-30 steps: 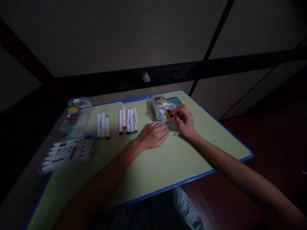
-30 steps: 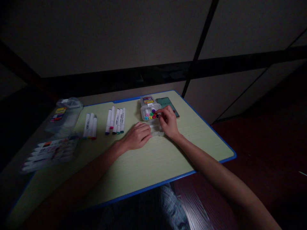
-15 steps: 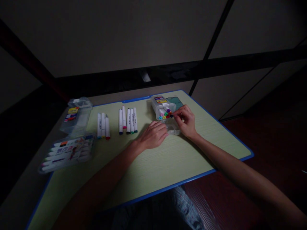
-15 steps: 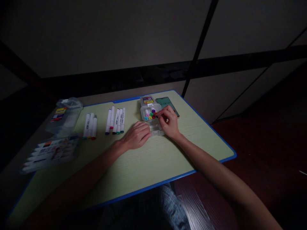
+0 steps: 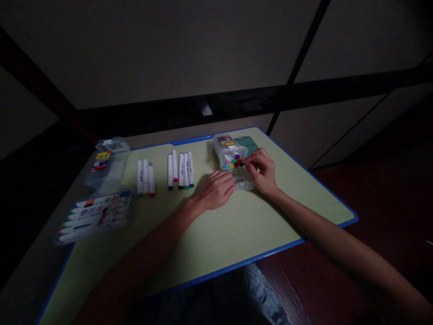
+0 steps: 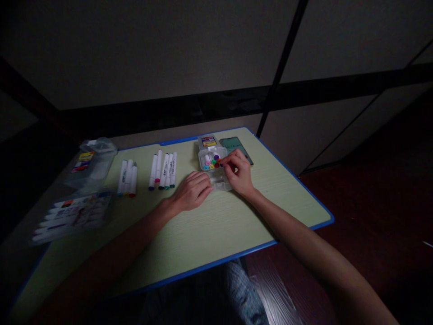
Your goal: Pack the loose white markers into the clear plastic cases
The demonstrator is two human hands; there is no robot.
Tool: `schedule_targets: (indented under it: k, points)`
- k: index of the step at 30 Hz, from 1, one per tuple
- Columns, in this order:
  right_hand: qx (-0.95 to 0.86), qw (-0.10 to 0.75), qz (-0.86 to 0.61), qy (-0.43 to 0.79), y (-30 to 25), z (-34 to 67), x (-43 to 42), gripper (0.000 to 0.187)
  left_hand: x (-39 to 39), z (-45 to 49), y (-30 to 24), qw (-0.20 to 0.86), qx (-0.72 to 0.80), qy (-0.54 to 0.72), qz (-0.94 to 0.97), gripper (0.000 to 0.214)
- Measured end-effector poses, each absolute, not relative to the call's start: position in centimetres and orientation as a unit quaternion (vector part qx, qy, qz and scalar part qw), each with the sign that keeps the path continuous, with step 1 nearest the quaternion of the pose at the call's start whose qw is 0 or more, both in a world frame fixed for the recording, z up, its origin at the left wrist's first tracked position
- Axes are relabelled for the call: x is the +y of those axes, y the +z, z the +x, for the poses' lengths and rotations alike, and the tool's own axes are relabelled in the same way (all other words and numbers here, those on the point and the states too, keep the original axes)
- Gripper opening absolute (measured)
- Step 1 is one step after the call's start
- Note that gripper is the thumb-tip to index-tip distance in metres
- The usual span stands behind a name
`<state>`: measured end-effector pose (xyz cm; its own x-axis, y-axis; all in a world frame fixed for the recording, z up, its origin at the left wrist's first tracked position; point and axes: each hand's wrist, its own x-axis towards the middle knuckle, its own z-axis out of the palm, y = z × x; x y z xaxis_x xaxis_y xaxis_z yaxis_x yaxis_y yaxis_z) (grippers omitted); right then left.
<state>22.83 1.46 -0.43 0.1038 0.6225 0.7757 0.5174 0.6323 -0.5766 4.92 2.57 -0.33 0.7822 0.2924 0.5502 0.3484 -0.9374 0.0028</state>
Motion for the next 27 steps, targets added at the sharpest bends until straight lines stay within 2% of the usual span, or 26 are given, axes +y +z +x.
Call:
schedule_targets:
  k: [27]
  points:
    - [-0.681, 0.591, -0.432, 0.027, -0.25, 22.55, 1.05, 0.011, 2.63, 4.77, -0.4, 0.034, -0.205, -0.339, -0.918, 0.028]
